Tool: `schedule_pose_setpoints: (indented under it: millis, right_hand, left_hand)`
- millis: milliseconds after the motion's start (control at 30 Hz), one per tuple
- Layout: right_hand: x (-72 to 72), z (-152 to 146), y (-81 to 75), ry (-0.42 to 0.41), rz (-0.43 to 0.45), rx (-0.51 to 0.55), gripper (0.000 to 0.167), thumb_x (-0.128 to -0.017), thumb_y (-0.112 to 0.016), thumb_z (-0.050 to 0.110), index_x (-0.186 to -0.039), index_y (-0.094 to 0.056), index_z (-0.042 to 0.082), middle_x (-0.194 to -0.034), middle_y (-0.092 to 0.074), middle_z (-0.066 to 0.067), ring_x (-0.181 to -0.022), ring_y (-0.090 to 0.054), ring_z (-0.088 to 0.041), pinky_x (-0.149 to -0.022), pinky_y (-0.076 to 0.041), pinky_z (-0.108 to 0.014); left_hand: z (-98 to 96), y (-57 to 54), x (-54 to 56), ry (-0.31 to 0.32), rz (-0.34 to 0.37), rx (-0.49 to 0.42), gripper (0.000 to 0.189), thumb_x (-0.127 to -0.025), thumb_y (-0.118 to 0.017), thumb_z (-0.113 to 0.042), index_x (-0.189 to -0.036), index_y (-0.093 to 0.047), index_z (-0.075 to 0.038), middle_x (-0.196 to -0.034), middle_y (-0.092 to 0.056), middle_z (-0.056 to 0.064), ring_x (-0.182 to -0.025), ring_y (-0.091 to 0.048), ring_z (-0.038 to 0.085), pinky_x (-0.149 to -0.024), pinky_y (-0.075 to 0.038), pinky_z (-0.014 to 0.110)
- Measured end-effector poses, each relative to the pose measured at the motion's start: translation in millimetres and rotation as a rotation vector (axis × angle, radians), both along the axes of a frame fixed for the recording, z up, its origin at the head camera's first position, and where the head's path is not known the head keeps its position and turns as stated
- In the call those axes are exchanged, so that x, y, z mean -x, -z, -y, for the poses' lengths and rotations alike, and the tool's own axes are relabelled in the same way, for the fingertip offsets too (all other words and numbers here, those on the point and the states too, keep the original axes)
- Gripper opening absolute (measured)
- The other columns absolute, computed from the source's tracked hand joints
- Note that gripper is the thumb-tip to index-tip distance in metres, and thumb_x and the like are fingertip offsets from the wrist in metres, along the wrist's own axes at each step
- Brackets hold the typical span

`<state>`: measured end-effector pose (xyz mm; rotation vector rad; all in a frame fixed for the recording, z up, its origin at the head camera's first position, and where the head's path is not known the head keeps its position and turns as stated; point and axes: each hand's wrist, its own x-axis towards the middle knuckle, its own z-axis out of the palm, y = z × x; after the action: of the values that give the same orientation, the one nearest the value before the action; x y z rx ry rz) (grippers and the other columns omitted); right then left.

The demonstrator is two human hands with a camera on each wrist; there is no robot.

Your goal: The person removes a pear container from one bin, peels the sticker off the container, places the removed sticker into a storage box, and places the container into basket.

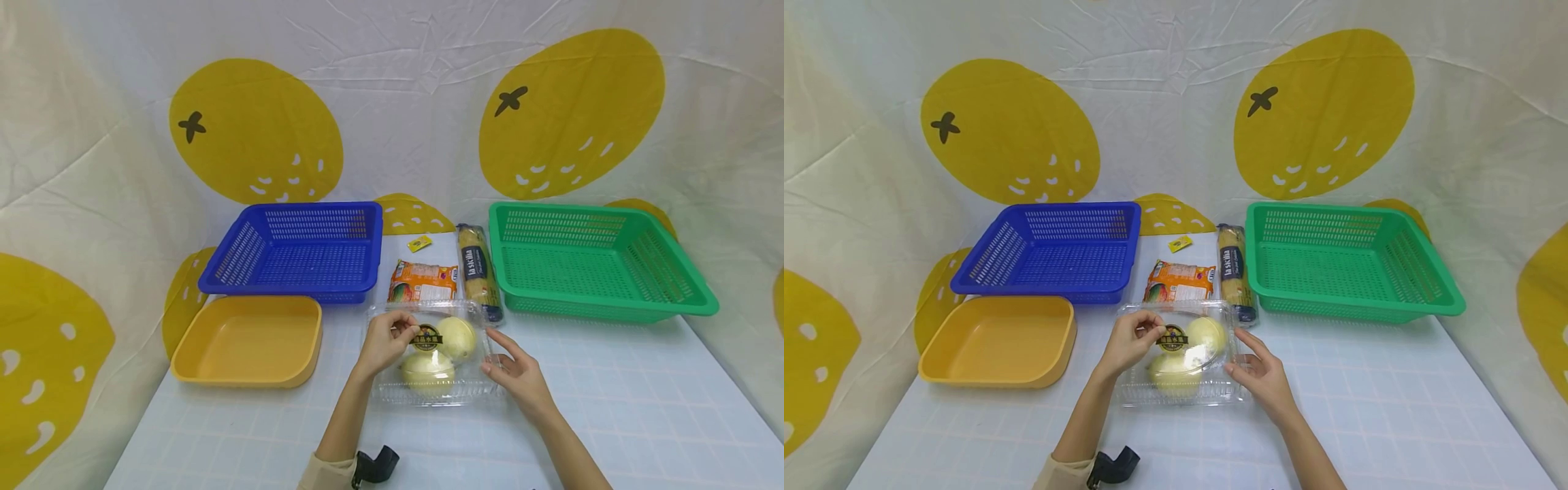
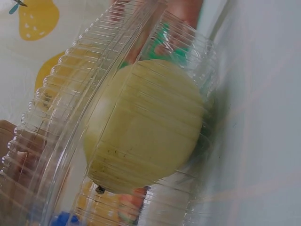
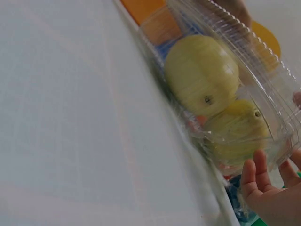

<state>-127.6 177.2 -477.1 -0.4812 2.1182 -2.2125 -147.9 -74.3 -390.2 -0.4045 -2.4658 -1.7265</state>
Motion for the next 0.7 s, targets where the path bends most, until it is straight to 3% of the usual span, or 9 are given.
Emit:
schedule_pose_setpoints:
  millis: [233,400,567,700]
  right_hand:
    - [-0.2,0,0.4,0.018,0.003,0.001,0.060,-0.086,-0.060,-0.006,-0.142,-0.039,0.002,-0.144,-0.037,-0.001,-0.095,-0.060,-0.010,-0.076,-0.053,-0.022]
    - [-1.5,-1,1.0,0.018,0.003,-0.007,0.059,-0.086,-0.060,-0.006,-0.141,-0.038,0.000,-0.144,-0.037,-0.001,-0.096,-0.061,-0.013,-0.075,-0.053,-0.022]
    - [-0.3,0,-0.9,0.024,0.003,-0.034,0.058,-0.087,-0.061,-0.004,-0.141,-0.041,0.003,-0.143,-0.039,-0.003,-0.097,-0.061,-0.014,-0.077,-0.053,-0.023]
    - [0.2,0,-2.4,0.027,0.009,-0.042,0.058,-0.087,-0.062,-0.003,-0.141,-0.041,0.004,-0.142,-0.040,-0.004,-0.096,-0.061,-0.011,-0.076,-0.053,-0.023]
  left_hand:
    - [0.8,2.4,3.3,-0.057,-0.004,-0.131,0.005,-0.084,-0.059,0.011,-0.084,-0.061,0.015,-0.078,-0.059,0.022,-0.069,-0.050,0.013,-0.056,-0.043,0.012]
    - [4.5,14.3,5.8,-0.021,0.008,-0.229,0.005,-0.083,-0.061,0.010,-0.085,-0.062,0.015,-0.080,-0.060,0.022,-0.070,-0.051,0.010,-0.060,-0.047,0.014]
    - [19.3,30.6,5.0,-0.044,0.001,-0.323,0.006,-0.082,-0.066,0.008,-0.086,-0.064,0.012,-0.084,-0.063,0.021,-0.073,-0.054,0.008,-0.066,-0.051,0.016]
    - [39.0,28.9,-3.9,-0.090,-0.028,-0.311,0.007,-0.079,-0.066,0.010,-0.085,-0.063,0.014,-0.082,-0.063,0.019,-0.072,-0.055,0.008,-0.065,-0.052,0.016]
